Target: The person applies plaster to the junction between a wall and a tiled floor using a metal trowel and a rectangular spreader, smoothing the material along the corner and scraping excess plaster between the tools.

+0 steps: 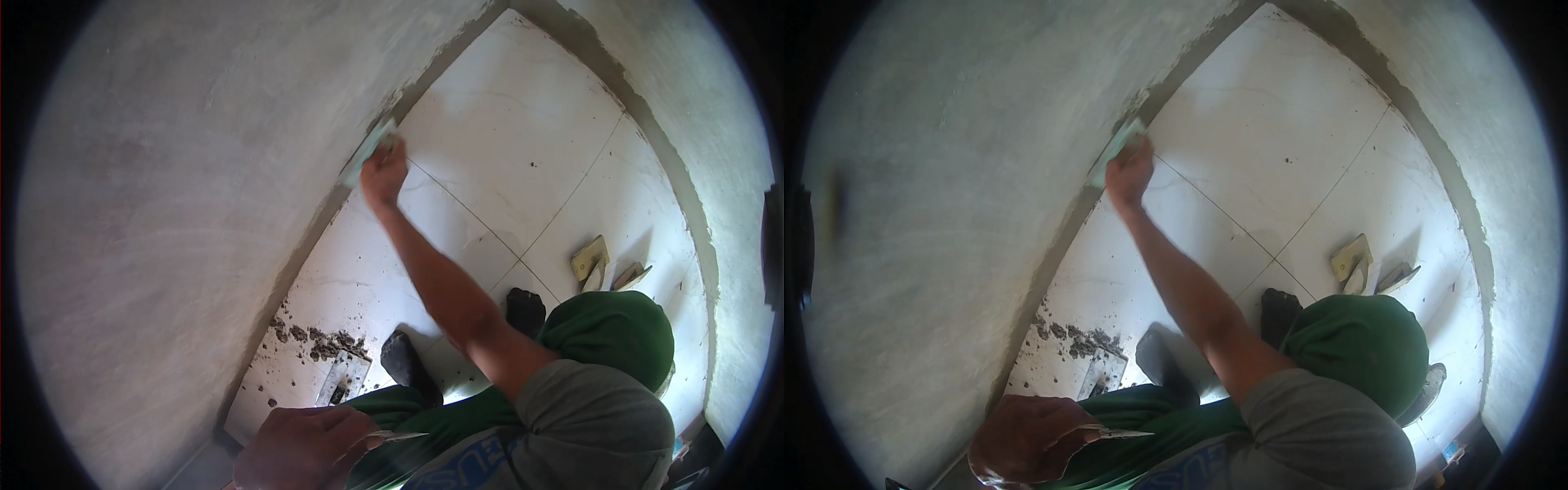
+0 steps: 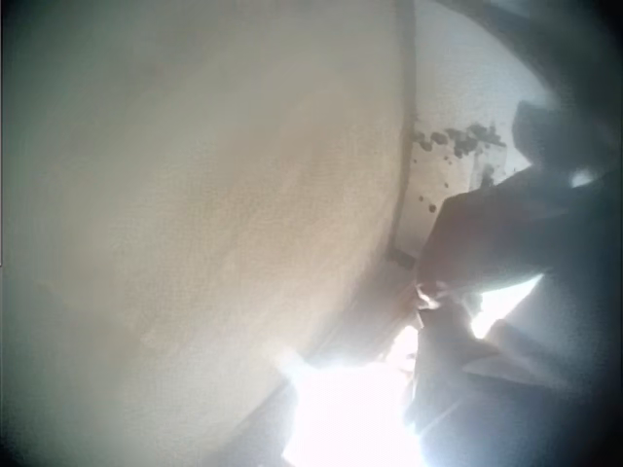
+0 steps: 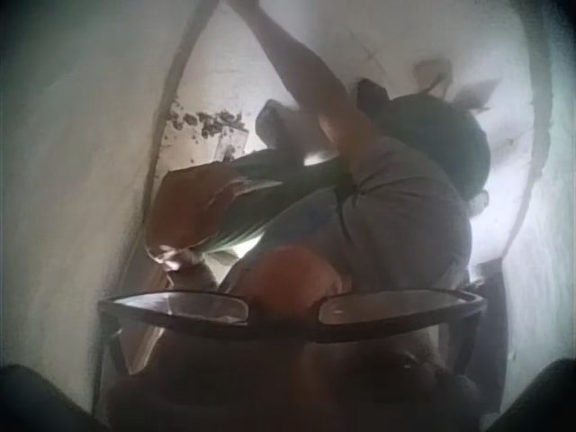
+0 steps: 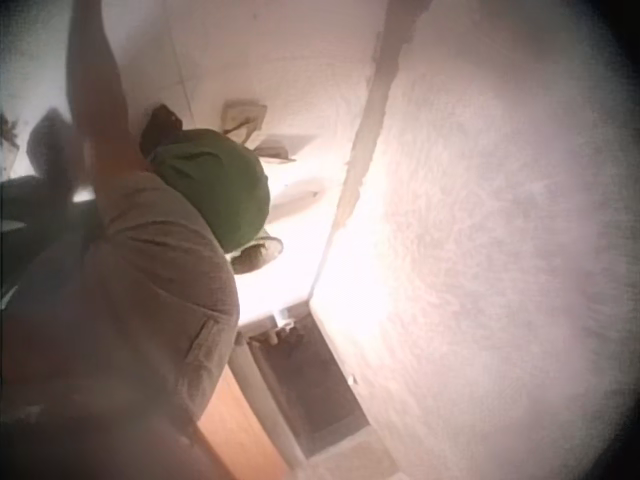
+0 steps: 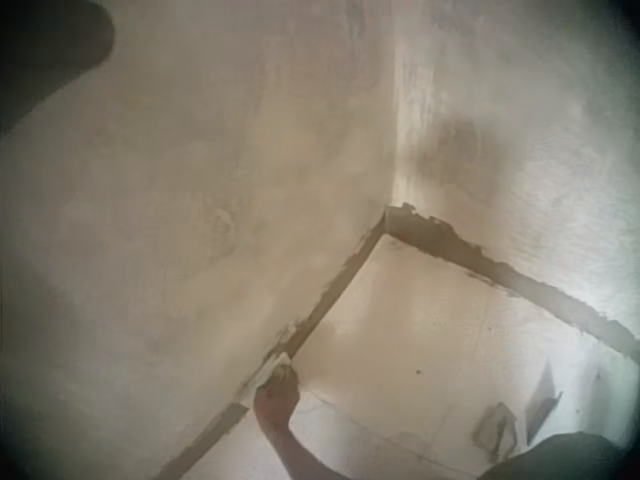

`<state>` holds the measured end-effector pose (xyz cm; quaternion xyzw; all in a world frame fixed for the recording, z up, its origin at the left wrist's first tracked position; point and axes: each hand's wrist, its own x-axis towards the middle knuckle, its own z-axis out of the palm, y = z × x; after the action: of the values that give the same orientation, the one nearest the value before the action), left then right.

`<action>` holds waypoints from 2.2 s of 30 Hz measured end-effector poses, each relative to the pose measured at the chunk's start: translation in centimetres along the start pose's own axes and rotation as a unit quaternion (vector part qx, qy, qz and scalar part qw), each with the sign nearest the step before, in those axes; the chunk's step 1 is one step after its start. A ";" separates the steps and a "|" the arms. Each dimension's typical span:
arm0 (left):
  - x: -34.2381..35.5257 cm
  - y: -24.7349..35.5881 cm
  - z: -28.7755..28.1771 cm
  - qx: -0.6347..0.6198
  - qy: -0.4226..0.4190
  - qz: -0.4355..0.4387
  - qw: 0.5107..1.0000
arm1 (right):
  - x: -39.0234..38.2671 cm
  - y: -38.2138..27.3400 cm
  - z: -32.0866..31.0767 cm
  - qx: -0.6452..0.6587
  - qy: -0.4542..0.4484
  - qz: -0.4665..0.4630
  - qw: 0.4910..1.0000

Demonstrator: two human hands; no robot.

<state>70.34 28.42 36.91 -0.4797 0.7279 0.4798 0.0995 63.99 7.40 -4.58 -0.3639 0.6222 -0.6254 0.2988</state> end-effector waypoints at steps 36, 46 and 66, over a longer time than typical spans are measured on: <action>-2.9 -1.0 1.1 -0.003 0.067 -0.019 0.998 | -12.3 -3.4 0.0 0.063 -0.099 0.052 0.992; -3.9 -1.6 1.5 -0.024 0.058 -0.022 0.998 | -10.5 -3.4 0.4 0.005 -0.075 0.012 0.997; -3.2 -1.5 1.5 -0.023 0.066 -0.017 0.997 | -12.4 -3.9 0.6 0.026 -0.120 0.149 0.981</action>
<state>72.67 31.39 37.18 -0.5247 0.7132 0.4623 0.0481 71.71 17.50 -1.72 -0.3319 0.6128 -0.5411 0.4707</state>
